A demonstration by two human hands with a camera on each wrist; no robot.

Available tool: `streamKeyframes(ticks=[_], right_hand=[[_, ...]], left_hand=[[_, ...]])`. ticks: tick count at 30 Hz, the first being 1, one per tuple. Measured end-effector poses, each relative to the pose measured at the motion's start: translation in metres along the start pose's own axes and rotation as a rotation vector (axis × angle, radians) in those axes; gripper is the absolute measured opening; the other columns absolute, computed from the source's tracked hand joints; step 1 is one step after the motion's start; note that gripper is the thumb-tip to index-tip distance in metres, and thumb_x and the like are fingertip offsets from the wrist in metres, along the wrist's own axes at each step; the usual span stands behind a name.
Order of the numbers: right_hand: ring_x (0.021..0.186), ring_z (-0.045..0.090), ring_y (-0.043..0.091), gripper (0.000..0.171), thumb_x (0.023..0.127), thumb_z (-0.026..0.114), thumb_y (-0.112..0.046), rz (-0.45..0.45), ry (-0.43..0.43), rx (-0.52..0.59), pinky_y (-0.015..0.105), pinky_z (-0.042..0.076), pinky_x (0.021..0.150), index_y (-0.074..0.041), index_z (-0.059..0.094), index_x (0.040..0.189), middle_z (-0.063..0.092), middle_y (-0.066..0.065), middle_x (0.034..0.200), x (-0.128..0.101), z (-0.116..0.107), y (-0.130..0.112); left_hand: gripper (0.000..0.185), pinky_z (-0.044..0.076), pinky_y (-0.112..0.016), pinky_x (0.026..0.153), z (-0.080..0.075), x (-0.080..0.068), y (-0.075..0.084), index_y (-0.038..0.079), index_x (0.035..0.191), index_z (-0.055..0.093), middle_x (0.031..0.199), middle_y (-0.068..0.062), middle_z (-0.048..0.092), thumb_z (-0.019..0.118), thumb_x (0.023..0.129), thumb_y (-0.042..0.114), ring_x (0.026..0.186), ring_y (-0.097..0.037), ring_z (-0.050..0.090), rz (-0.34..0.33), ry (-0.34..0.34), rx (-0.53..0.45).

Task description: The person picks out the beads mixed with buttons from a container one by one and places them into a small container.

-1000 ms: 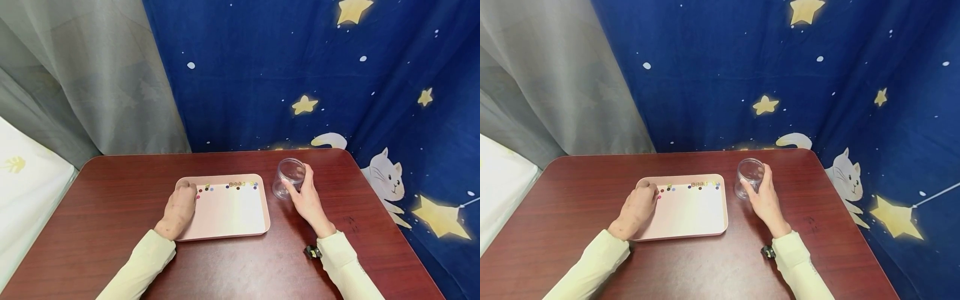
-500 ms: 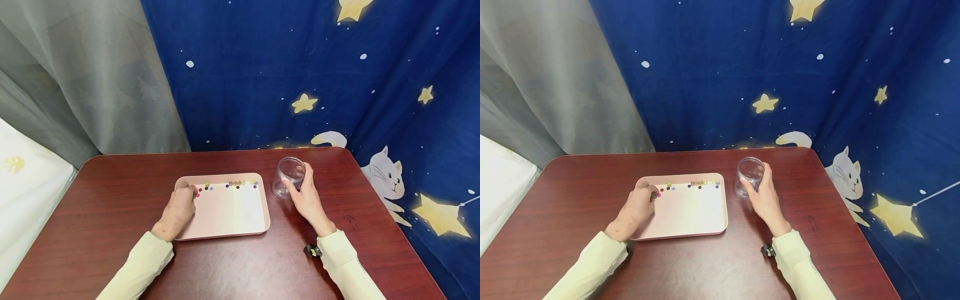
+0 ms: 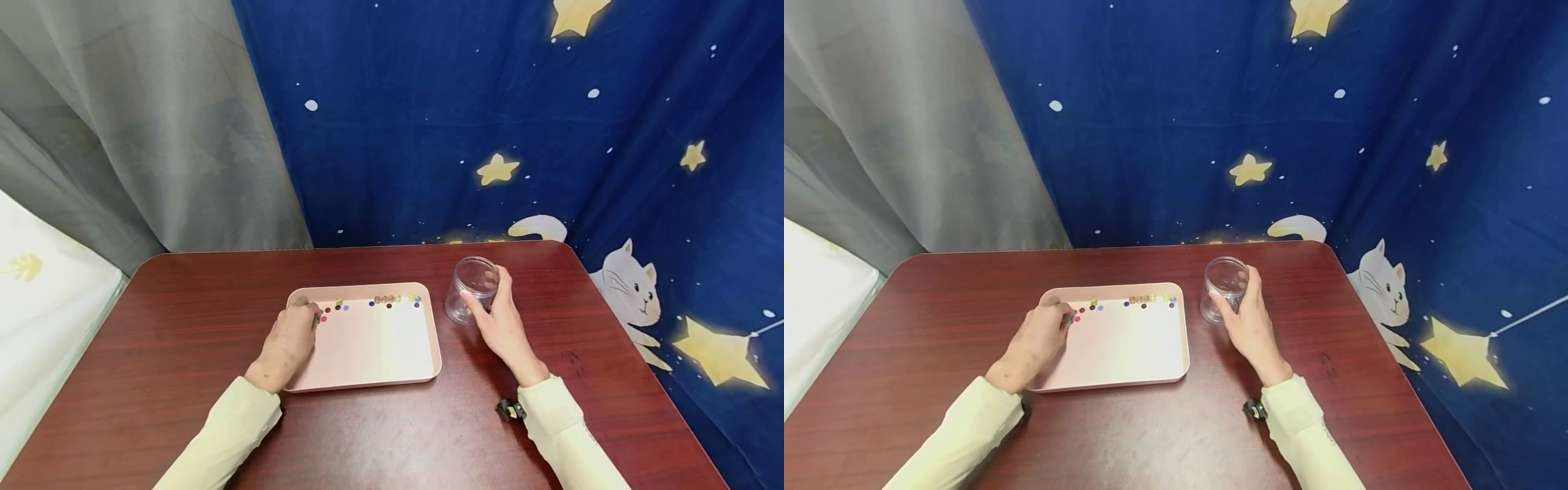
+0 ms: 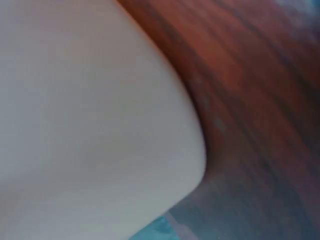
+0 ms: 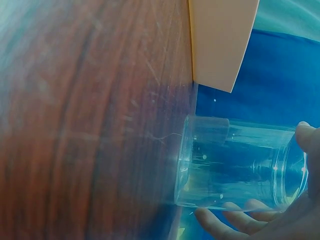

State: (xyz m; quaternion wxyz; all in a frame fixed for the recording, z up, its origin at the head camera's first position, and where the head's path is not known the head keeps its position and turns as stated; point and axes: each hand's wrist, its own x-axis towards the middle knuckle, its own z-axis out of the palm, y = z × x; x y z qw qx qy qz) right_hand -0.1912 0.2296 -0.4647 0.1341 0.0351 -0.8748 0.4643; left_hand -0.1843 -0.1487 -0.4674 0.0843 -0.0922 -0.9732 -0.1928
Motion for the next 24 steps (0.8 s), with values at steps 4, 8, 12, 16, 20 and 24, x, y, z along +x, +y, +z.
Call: streamKeyframes(ticks=[4,8,12,16,20,24], right_hand=[[0.136,0.054,0.042,0.080,0.098,0.073,-0.033,0.001,-0.001,0.000,0.061,0.044,0.113,-0.016,0.021,0.156,0.047,0.025,0.149,0.0004,0.0001,0.0008],[0.136,0.053,0.042,0.080,0.099,0.072,-0.034,0.004,-0.005,-0.002,0.062,0.044,0.113,-0.017,0.020,0.157,0.046,0.025,0.149,0.0001,-0.0001,0.0015],[0.135,0.053,0.042,0.079,0.099,0.073,-0.033,0.001,-0.005,-0.004,0.062,0.045,0.112,-0.015,0.021,0.156,0.047,0.024,0.148,-0.0001,0.0000,0.0014],[0.134,0.053,0.042,0.079,0.099,0.073,-0.031,-0.002,-0.002,-0.009,0.061,0.046,0.111,-0.013,0.021,0.155,0.047,0.025,0.147,0.0006,0.0003,0.0012],[0.135,0.053,0.041,0.078,0.099,0.072,-0.030,0.004,-0.003,-0.012,0.060,0.047,0.110,-0.013,0.022,0.155,0.047,0.025,0.147,0.0009,0.0004,0.0010],[0.136,0.052,0.041,0.077,0.099,0.073,-0.030,0.010,-0.008,-0.007,0.060,0.046,0.111,-0.013,0.022,0.155,0.046,0.025,0.148,0.0007,-0.0003,0.0001]], left_hand=[[0.009,0.056,-0.049,0.061,-0.0006,0.0005,-0.0002,0.003,0.089,0.073,0.083,-0.008,0.054,0.067,0.095,0.002,0.069,-0.038,0.069,-0.001,-0.010,0.014],[0.003,0.058,-0.049,0.064,-0.0008,0.0003,0.0004,0.002,0.090,0.072,0.089,-0.010,0.056,0.071,0.093,0.002,0.071,-0.038,0.069,0.001,-0.011,0.020],[0.003,0.059,-0.049,0.068,0.0005,0.0009,0.0010,0.001,0.093,0.071,0.096,-0.012,0.058,0.072,0.093,0.004,0.074,-0.037,0.070,0.019,0.015,0.014],[0.005,0.058,-0.051,0.066,0.0010,0.0023,0.0029,0.003,0.092,0.071,0.098,-0.011,0.059,0.074,0.092,0.008,0.074,-0.036,0.070,0.033,0.049,0.017],[0.009,0.059,-0.052,0.069,0.0009,0.0031,0.0051,0.005,0.093,0.073,0.103,-0.010,0.063,0.077,0.089,0.012,0.090,-0.034,0.069,0.057,0.089,0.017],[0.011,0.060,-0.050,0.071,0.0016,0.0054,0.0066,0.004,0.092,0.074,0.102,-0.010,0.065,0.080,0.087,0.012,0.100,-0.031,0.064,0.116,0.150,0.018]])
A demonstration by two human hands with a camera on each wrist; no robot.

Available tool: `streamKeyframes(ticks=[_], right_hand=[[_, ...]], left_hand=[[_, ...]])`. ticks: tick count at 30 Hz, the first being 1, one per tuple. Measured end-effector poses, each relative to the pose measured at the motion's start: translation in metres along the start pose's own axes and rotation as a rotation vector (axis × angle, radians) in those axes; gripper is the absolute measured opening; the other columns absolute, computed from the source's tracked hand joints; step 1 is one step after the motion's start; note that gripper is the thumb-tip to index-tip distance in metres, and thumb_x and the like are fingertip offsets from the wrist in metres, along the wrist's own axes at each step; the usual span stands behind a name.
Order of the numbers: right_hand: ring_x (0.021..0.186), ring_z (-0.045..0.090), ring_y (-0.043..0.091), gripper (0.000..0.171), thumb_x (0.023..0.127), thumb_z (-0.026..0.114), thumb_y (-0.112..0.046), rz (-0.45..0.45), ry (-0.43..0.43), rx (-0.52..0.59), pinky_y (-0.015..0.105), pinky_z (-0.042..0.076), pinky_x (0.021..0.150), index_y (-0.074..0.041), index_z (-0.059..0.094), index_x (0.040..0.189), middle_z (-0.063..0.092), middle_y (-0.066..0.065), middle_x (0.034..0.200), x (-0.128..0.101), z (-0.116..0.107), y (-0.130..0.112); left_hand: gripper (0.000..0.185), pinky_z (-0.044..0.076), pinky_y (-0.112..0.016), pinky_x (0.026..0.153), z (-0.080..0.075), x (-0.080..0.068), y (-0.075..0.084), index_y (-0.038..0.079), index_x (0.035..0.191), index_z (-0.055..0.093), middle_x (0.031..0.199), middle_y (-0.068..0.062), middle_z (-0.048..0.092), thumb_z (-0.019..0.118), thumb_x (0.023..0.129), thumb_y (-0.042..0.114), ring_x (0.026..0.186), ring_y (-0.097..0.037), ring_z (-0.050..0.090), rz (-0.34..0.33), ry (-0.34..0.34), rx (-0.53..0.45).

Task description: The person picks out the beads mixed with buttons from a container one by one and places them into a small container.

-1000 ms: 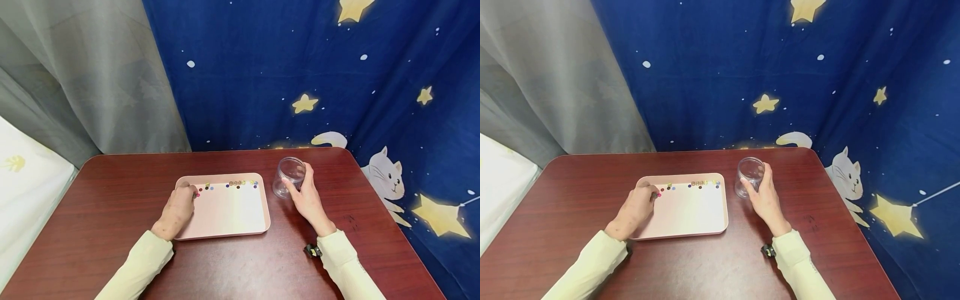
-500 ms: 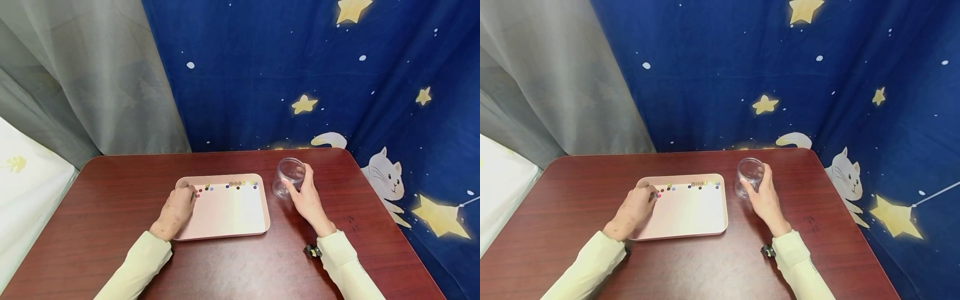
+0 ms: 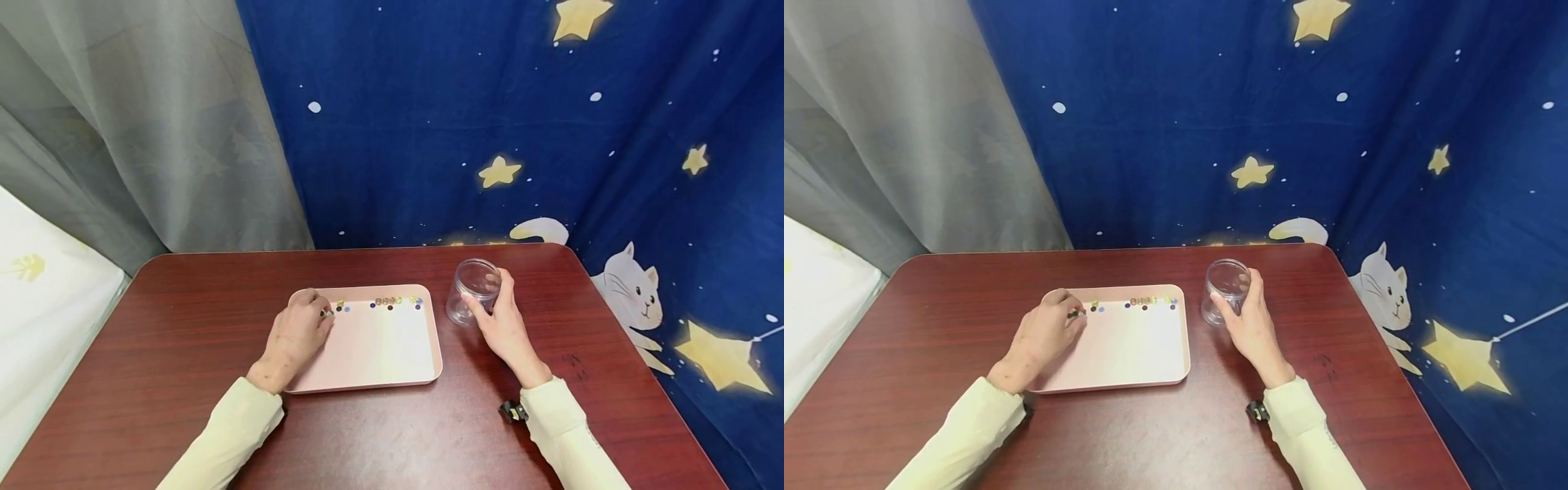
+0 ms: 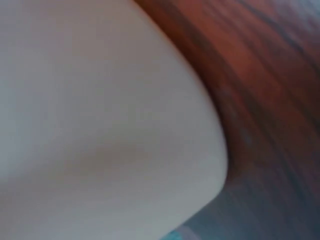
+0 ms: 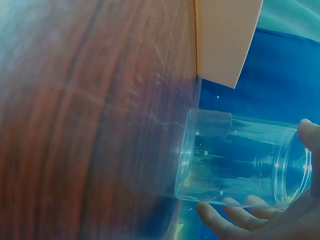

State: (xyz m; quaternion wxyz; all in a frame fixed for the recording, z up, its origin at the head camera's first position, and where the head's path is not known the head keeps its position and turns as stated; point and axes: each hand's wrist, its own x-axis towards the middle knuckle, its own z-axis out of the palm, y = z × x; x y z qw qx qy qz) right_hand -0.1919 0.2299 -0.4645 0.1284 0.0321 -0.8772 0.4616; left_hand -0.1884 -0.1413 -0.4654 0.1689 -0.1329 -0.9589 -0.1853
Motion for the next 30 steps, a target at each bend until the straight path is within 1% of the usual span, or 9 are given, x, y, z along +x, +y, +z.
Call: streamKeyframes(ticks=[2,5,7,9,14,19,25,30], right_hand=[[0.136,0.052,0.041,0.078,0.098,0.073,-0.030,0.000,-0.002,0.001,0.059,0.047,0.111,-0.013,0.022,0.155,0.046,0.025,0.148,0.000,-0.001,0.000],[0.135,0.053,0.041,0.079,0.098,0.074,-0.031,0.009,-0.003,-0.009,0.059,0.048,0.109,-0.014,0.022,0.154,0.046,0.025,0.148,0.000,-0.001,0.000],[0.134,0.054,0.041,0.080,0.097,0.075,-0.031,0.017,-0.004,-0.014,0.060,0.050,0.108,-0.014,0.022,0.154,0.046,0.024,0.148,0.000,-0.002,0.000],[0.134,0.054,0.041,0.080,0.097,0.075,-0.032,0.025,-0.006,-0.017,0.061,0.051,0.106,-0.014,0.022,0.154,0.046,0.024,0.149,0.000,-0.003,0.001],[0.134,0.054,0.040,0.082,0.096,0.075,-0.034,0.040,-0.013,-0.015,0.063,0.051,0.105,-0.014,0.022,0.155,0.047,0.024,0.149,0.000,-0.003,-0.001],[0.133,0.054,0.037,0.086,0.095,0.077,-0.039,0.055,-0.008,-0.033,0.061,0.052,0.103,-0.016,0.023,0.158,0.049,0.021,0.149,-0.001,-0.005,-0.003],[0.132,0.053,0.035,0.087,0.093,0.078,-0.039,0.070,-0.011,-0.023,0.058,0.050,0.103,-0.014,0.026,0.158,0.048,0.016,0.148,-0.001,-0.007,-0.005],[0.134,0.052,0.033,0.086,0.093,0.078,-0.042,0.085,-0.027,-0.003,0.056,0.050,0.105,-0.017,0.027,0.157,0.048,0.015,0.150,-0.003,-0.007,-0.003]], left_hand=[[0.012,0.060,-0.048,0.077,0.001,0.001,0.000,0.004,0.091,0.074,0.099,-0.010,0.066,0.081,0.086,0.011,0.099,-0.032,0.064,0.032,0.028,0.002],[0.013,0.057,-0.047,0.093,0.002,0.003,0.001,0.003,0.091,0.074,0.097,-0.010,0.066,0.082,0.085,0.012,0.100,-0.033,0.065,0.072,0.050,0.012],[0.014,0.053,-0.047,0.102,0.003,0.004,0.002,0.003,0.092,0.074,0.097,-0.010,0.066,0.082,0.086,0.013,0.102,-0.034,0.065,0.086,0.054,0.015],[0.015,0.051,-0.047,0.106,0.004,0.004,0.003,0.003,0.094,0.075,0.098,-0.010,0.066,0.081,0.087,0.015,0.103,-0.035,0.066,0.097,0.061,0.018],[0.016,0.050,-0.049,0.108,0.004,0.006,0.006,0.004,0.096,0.075,0.100,-0.010,0.066,0.081,0.088,0.016,0.099,-0.033,0.066,0.111,0.088,-0.002],[0.015,0.049,-0.052,0.107,0.003,0.008,0.010,0.005,0.093,0.074,0.104,-0.010,0.067,0.082,0.088,0.017,0.096,-0.031,0.066,0.117,0.100,-0.037],[0.014,0.047,-0.053,0.105,0.004,0.010,0.013,0.007,0.095,0.076,0.110,-0.009,0.068,0.081,0.088,0.018,0.099,-0.029,0.066,0.114,0.101,-0.037],[0.014,0.048,-0.052,0.102,0.005,0.010,0.016,0.010,0.094,0.076,0.111,-0.007,0.069,0.083,0.086,0.018,0.101,-0.028,0.068,0.117,0.120,-0.032]])
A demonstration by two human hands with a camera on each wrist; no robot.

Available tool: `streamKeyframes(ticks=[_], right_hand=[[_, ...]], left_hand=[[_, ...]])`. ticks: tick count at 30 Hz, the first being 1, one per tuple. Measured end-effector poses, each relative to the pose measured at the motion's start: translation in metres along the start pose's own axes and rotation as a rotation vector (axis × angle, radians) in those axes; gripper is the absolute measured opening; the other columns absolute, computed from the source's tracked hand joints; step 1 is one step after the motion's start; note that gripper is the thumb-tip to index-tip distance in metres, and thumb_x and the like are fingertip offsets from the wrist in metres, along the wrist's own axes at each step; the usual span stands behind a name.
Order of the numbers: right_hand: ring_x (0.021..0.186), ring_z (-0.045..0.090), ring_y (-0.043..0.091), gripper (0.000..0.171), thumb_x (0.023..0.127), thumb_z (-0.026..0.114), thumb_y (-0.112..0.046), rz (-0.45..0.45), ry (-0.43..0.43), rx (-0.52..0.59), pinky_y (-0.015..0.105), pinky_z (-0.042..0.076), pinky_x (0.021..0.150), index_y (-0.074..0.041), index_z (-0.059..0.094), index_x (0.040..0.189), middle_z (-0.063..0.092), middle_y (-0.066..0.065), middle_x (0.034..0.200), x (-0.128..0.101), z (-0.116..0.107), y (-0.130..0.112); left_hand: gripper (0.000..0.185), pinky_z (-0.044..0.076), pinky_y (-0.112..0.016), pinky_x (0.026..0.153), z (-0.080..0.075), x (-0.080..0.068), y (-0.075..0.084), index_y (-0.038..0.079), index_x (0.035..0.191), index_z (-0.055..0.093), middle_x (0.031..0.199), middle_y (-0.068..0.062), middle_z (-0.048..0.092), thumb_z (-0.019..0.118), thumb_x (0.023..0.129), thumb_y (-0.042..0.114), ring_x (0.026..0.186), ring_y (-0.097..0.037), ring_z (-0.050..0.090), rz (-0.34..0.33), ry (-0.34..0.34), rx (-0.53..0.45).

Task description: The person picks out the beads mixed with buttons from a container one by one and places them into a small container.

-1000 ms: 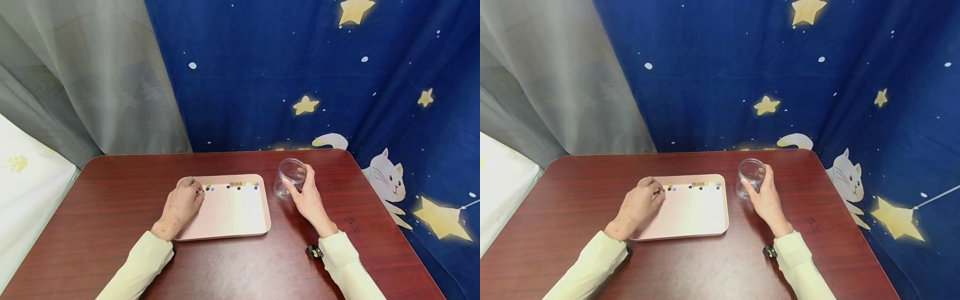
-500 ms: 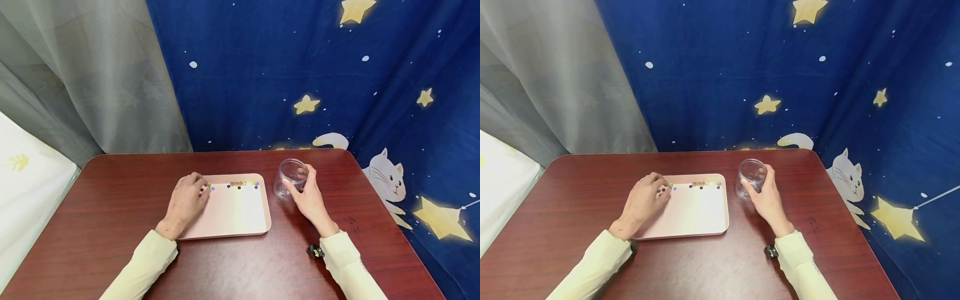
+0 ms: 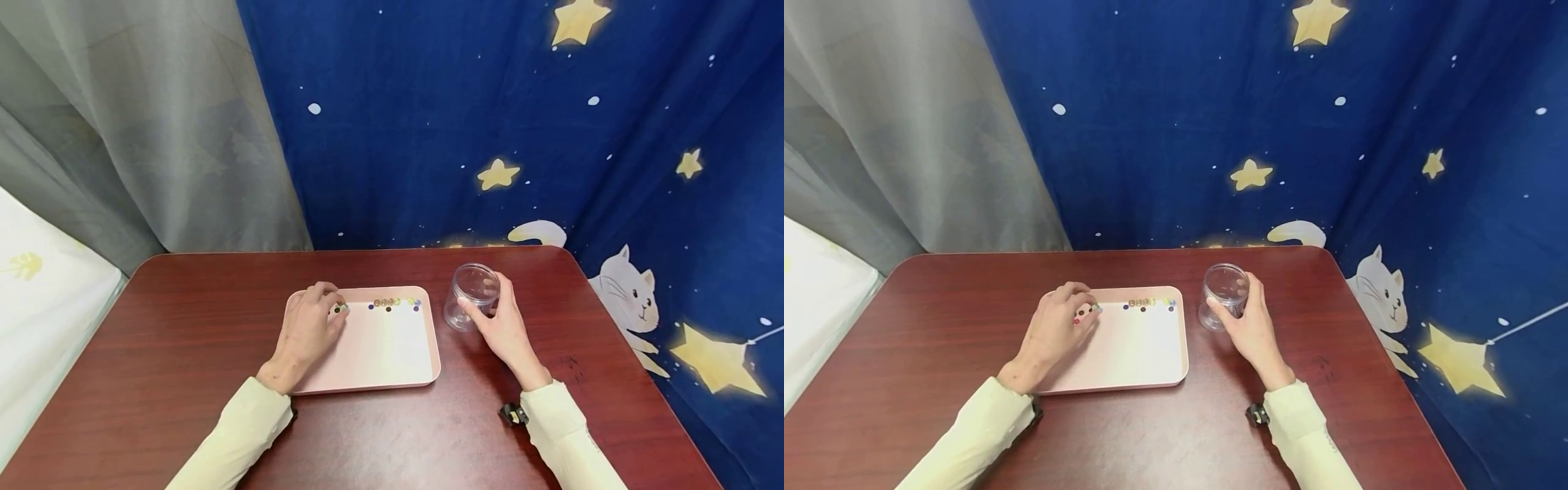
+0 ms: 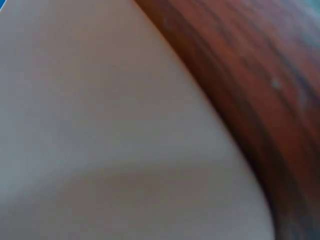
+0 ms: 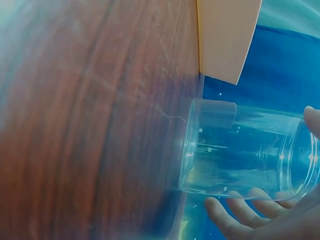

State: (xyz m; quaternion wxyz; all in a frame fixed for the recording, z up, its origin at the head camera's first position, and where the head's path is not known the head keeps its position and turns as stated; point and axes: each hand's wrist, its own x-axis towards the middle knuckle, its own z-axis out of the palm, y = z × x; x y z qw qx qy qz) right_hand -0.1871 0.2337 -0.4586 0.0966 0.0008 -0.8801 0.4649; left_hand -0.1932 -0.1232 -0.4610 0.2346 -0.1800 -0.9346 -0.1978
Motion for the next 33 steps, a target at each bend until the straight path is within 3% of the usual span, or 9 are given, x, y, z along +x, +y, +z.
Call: streamKeyframes(ticks=[14,20,26,33], right_hand=[[0.136,0.056,0.039,0.082,0.096,0.075,-0.035,-0.043,-0.032,0.010,0.061,0.050,0.107,-0.012,0.024,0.156,0.051,0.020,0.151,0.000,0.001,0.003],[0.137,0.054,0.037,0.080,0.097,0.074,-0.034,-0.047,-0.032,0.024,0.059,0.050,0.106,-0.012,0.023,0.155,0.049,0.018,0.152,0.001,0.002,0.001],[0.136,0.055,0.037,0.080,0.098,0.074,-0.034,-0.053,-0.025,0.010,0.059,0.050,0.105,-0.012,0.023,0.155,0.050,0.019,0.151,0.002,0.002,0.002],[0.136,0.055,0.038,0.080,0.097,0.074,-0.032,-0.058,-0.033,0.015,0.060,0.051,0.104,-0.012,0.022,0.154,0.049,0.020,0.151,0.002,0.003,0.005]], left_hand=[[0.011,0.052,-0.043,0.082,-0.002,0.006,0.009,0.018,0.097,0.077,0.117,-0.002,0.071,0.080,0.089,0.025,0.101,-0.023,0.070,0.011,0.011,0.002],[0.012,0.054,-0.045,0.090,-0.001,0.012,0.015,0.011,0.099,0.076,0.119,-0.009,0.069,0.080,0.090,0.017,0.106,-0.028,0.067,0.008,-0.006,-0.108],[0.010,0.054,-0.047,0.095,0.000,0.015,0.019,0.013,0.100,0.077,0.123,-0.008,0.068,0.079,0.091,0.019,0.113,-0.027,0.067,-0.027,-0.036,-0.133],[0.010,0.052,-0.047,0.095,0.003,0.016,0.023,0.014,0.099,0.077,0.122,-0.008,0.068,0.081,0.090,0.018,0.111,-0.027,0.066,-0.040,-0.031,-0.157]])
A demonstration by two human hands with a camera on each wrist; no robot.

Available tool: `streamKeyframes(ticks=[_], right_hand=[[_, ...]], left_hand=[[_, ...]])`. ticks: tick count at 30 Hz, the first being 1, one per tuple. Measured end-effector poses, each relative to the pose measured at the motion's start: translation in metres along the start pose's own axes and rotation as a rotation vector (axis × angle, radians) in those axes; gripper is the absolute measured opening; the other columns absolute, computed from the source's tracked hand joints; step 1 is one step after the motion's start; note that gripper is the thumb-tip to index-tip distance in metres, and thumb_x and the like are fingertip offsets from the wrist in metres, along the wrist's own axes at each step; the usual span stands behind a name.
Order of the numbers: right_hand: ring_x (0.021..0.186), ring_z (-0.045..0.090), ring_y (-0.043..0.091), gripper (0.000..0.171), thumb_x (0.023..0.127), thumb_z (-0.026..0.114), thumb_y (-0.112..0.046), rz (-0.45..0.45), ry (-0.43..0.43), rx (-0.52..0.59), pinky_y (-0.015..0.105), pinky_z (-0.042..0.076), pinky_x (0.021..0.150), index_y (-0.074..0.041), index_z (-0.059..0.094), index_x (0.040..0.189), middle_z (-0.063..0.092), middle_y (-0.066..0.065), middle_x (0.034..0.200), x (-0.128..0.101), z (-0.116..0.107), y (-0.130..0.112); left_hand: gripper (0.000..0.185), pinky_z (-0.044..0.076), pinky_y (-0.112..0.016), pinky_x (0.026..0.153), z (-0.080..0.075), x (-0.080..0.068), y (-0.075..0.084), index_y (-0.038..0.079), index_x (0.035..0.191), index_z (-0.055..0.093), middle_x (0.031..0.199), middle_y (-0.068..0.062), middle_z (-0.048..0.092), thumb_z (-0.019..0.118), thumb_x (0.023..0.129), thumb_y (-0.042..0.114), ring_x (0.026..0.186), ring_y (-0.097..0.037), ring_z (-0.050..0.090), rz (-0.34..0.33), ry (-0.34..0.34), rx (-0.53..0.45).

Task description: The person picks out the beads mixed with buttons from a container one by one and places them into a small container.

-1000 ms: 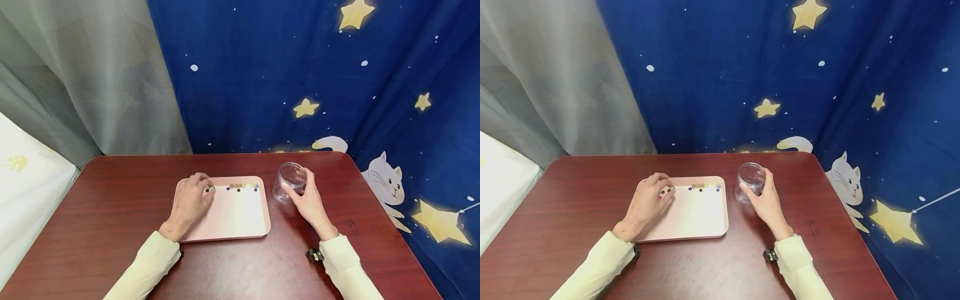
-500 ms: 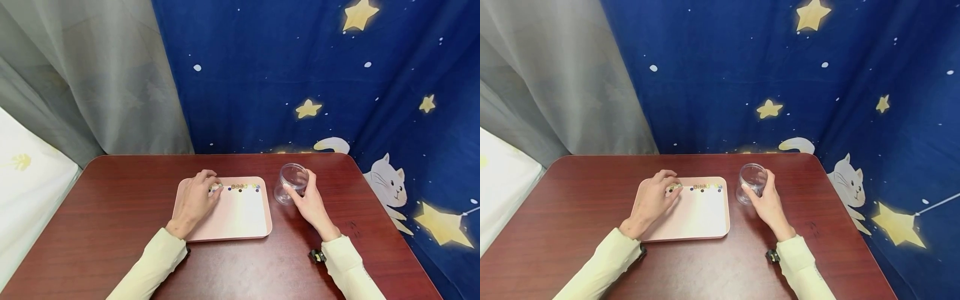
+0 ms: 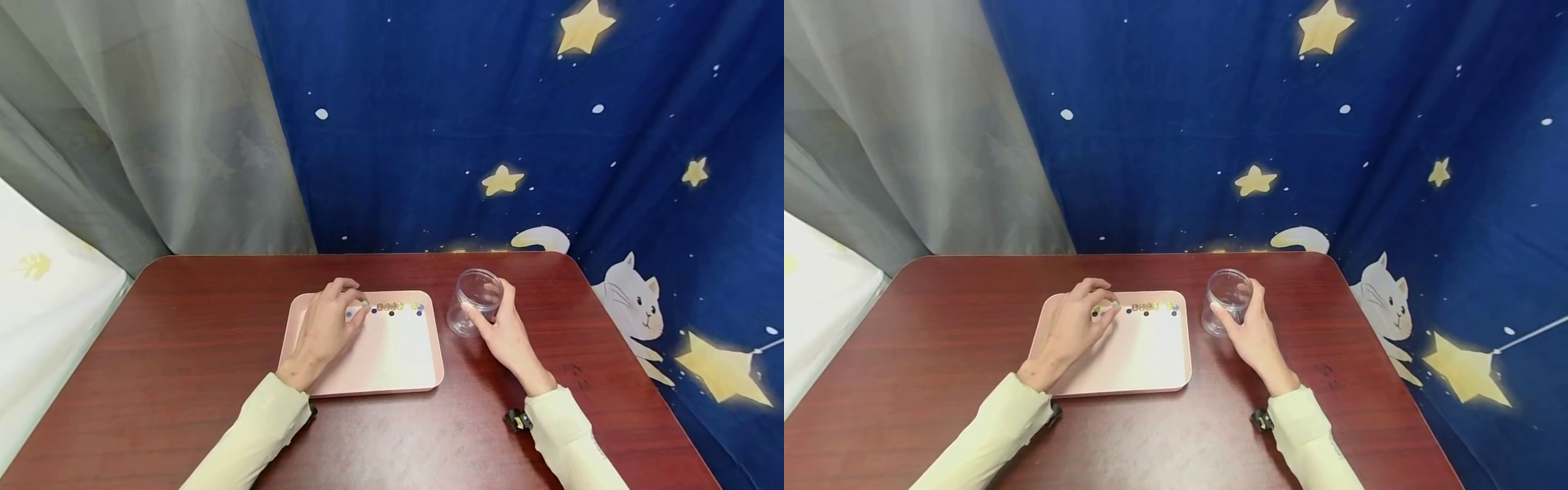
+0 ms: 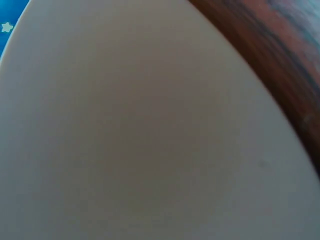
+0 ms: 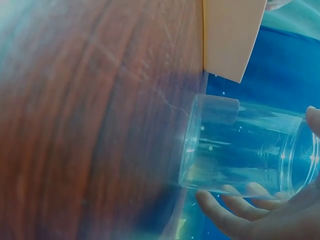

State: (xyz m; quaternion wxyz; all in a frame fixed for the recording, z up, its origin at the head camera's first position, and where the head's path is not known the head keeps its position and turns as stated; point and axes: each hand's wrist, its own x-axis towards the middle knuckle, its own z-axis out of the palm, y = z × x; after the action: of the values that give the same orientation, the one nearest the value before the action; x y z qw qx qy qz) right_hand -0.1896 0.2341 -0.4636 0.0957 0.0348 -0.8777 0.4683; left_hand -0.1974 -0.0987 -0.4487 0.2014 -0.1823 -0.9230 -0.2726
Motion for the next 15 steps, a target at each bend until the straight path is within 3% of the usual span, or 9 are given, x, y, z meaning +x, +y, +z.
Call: streamKeyframes(ticks=[15], right_hand=[[0.136,0.055,0.038,0.079,0.098,0.074,-0.031,-0.005,0.002,0.011,0.060,0.051,0.104,-0.012,0.023,0.154,0.049,0.022,0.150,-0.0005,0.0012,-0.0001]], left_hand=[[0.012,0.051,-0.044,0.088,0.0030,0.0041,0.0104,0.015,0.099,0.077,0.122,-0.004,0.067,0.083,0.089,0.020,0.107,-0.025,0.067,0.001,0.010,-0.015]])
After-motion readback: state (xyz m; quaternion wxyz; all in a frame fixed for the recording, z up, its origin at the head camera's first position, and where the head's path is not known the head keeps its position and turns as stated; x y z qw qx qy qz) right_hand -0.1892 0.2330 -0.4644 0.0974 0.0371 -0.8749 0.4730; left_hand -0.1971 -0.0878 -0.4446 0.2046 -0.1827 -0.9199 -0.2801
